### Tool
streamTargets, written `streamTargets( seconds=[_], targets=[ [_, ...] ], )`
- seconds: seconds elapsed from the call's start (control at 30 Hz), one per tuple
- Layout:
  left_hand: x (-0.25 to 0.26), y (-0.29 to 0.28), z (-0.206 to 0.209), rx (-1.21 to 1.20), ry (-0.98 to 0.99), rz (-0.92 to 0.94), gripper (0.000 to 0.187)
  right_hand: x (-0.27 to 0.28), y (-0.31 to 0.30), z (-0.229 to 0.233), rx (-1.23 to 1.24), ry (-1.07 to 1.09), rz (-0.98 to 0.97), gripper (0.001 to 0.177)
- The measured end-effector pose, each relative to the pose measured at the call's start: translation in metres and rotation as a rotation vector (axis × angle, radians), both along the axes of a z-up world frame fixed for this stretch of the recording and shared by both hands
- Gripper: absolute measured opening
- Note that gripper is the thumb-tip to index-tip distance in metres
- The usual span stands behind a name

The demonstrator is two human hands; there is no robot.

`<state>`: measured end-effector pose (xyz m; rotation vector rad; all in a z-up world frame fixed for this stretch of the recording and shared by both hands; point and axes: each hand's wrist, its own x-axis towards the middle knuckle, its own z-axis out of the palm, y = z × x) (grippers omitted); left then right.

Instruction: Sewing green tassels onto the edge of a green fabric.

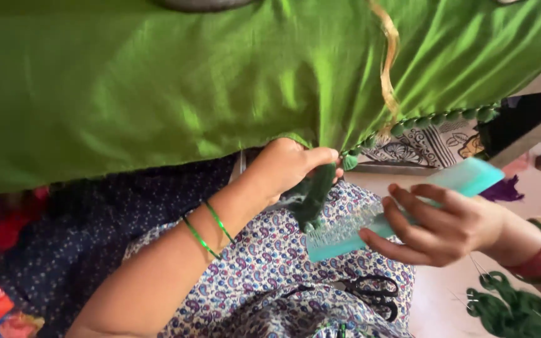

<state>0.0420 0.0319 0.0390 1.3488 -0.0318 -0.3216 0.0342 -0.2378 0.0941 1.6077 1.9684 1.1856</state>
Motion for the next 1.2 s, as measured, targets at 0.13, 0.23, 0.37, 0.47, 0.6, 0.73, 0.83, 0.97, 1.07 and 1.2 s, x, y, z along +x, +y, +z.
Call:
streamTargets(
  seconds=[0.13, 0.23, 0.37, 0.47, 0.6, 0.73, 0.83, 0.97, 1.07, 1.2],
  targets=[
    [-0.002, -0.004, 0.001, 0.127, -0.038, 0.003, 0.028, 0.007, 0.002, 0.012, 0.203, 0.01, -0.148, 0.038],
    [-0.003, -0.008, 0.002, 0.37, -0.092, 0.07, 0.032, 0.012, -0.006, -0.001, 0.123, 0.126, -0.272, 0.041],
    [-0.005, -0.006, -0.011, -0.106, -0.101, 0.015, 0.026, 0.016, -0.013, -0.001, 0.098, 0.025, -0.03, 0.037],
    [-0.007, -0.007, 0.0, -0.073, -0.145, -0.023, 0.026, 0.008, 0.003, 0.021, 0.223, 0.011, -0.256, 0.04],
    [-0.013, -0.011, 0.02, 0.759, 0.003, 0.028, 0.042, 0.033, -0.016, -0.013, 0.117, 0.082, -0.19, 0.043],
    [-0.002, -0.005, -0.021, -0.01, -0.313, 0.082, 0.024, 0.018, -0.018, -0.007, 0.028, -0.022, 0.044, 0.045],
    [-0.005, -0.004, -0.015, 0.057, -0.228, 0.049, 0.022, 0.011, -0.001, 0.016, 0.082, -0.064, -0.04, 0.044],
    [-0.007, -0.009, -0.002, 0.184, -0.259, 0.11, 0.022, 0.03, -0.008, -0.012, 0.066, -0.024, -0.155, 0.046],
    [-0.005, -0.005, -0.013, -0.066, -0.151, 0.064, 0.023, 0.025, -0.014, -0.005, 0.007, -0.037, 0.02, 0.052],
    [-0.006, -0.005, -0.008, -0.093, -0.066, -0.004, 0.024, 0.025, -0.009, 0.008, 0.187, -0.021, 0.004, 0.037]
  ],
)
